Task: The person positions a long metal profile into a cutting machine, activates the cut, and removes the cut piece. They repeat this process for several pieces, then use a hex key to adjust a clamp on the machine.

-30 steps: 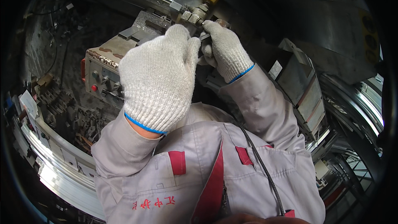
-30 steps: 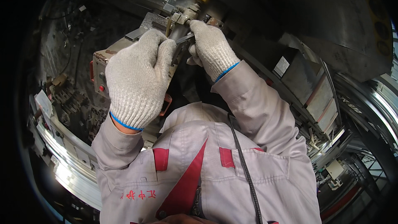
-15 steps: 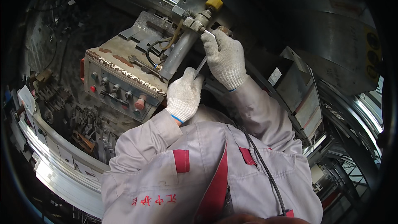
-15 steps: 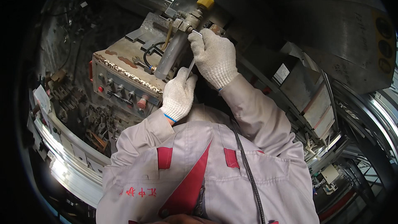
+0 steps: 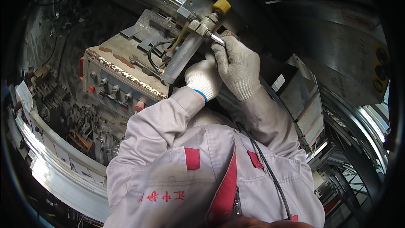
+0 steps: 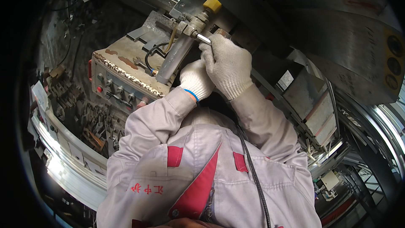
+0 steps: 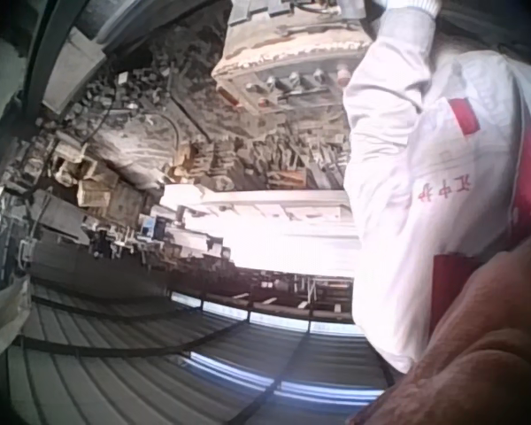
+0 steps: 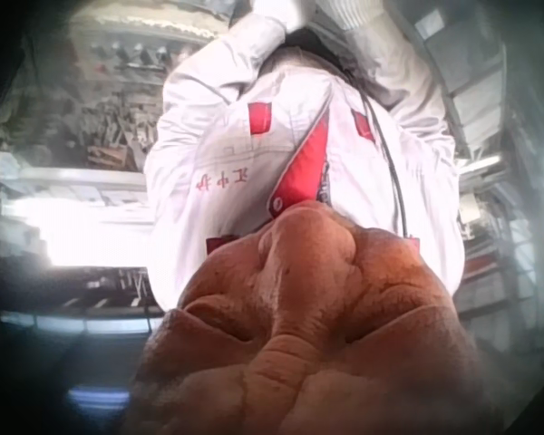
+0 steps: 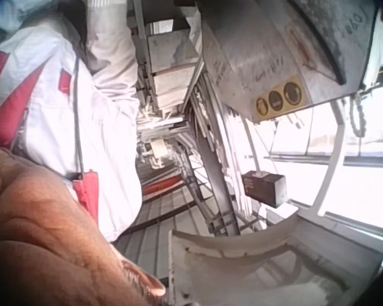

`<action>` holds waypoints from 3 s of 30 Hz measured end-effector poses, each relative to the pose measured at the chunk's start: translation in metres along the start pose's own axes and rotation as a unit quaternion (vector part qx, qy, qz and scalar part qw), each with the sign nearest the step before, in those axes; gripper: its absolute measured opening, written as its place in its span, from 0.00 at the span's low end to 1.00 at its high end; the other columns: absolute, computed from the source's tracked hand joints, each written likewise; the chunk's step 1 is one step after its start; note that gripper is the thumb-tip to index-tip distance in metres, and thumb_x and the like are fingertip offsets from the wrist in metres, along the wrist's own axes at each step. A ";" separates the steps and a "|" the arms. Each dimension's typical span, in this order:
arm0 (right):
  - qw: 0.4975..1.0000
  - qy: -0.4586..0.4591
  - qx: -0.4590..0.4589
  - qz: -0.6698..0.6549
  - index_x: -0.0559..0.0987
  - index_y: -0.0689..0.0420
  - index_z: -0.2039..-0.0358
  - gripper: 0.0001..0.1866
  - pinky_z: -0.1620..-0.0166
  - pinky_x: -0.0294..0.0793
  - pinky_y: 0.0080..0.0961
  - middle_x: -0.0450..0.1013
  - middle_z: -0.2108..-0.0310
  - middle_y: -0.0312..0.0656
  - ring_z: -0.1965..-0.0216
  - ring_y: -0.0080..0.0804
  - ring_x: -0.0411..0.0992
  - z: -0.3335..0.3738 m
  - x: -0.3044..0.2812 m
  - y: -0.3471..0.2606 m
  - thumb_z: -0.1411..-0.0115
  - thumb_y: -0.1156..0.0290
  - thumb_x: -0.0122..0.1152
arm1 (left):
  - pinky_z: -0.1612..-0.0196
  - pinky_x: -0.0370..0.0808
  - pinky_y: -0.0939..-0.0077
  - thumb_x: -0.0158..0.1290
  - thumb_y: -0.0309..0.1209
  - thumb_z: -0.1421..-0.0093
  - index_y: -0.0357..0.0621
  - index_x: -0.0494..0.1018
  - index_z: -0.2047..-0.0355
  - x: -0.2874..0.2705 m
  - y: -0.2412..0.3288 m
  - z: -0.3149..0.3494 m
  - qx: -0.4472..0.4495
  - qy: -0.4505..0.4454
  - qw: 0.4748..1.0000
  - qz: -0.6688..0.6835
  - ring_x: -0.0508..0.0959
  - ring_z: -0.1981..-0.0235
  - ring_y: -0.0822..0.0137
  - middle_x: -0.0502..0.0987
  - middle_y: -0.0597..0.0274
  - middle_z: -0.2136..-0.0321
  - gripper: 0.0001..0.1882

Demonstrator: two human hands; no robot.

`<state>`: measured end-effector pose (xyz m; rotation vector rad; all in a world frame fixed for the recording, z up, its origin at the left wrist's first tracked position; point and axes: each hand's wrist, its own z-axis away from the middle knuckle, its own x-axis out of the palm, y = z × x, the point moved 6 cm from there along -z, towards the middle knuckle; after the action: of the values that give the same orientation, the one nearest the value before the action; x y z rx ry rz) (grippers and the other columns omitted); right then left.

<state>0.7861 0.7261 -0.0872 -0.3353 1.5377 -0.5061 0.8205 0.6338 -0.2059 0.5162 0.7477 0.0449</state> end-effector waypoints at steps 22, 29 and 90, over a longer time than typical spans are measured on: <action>0.755 -0.102 0.354 -0.542 0.81 0.58 0.69 0.22 0.82 0.69 0.19 0.70 0.88 0.31 0.90 0.20 0.65 0.017 0.033 0.002 0.20 0.57 0.54 | 0.58 0.83 0.44 0.68 0.41 0.35 0.35 0.68 0.50 -0.118 -0.042 0.047 -0.011 0.169 0.985 -0.034 0.86 0.62 0.36 0.84 0.38 0.64 0.26; 0.820 -0.053 0.330 -0.465 0.83 0.62 0.67 0.25 0.76 0.73 0.23 0.76 0.77 0.37 0.79 0.23 0.74 0.016 0.034 -0.007 0.21 0.53 0.56 | 0.61 0.82 0.43 0.67 0.41 0.34 0.37 0.67 0.51 -0.117 -0.042 0.046 0.008 0.189 0.980 -0.058 0.86 0.65 0.36 0.84 0.39 0.65 0.26; 0.874 -0.063 0.257 -0.408 0.81 0.62 0.66 0.22 0.71 0.71 0.23 0.76 0.75 0.34 0.76 0.21 0.73 0.016 0.029 -0.002 0.20 0.57 0.56 | 0.66 0.80 0.46 0.69 0.41 0.36 0.36 0.70 0.51 -0.115 -0.046 0.054 0.047 0.225 0.971 -0.059 0.84 0.69 0.40 0.80 0.43 0.69 0.26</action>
<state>0.8002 0.7081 -0.1105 -0.5820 1.0200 -1.4937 0.7647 0.5445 -0.1206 0.5577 1.2285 0.0163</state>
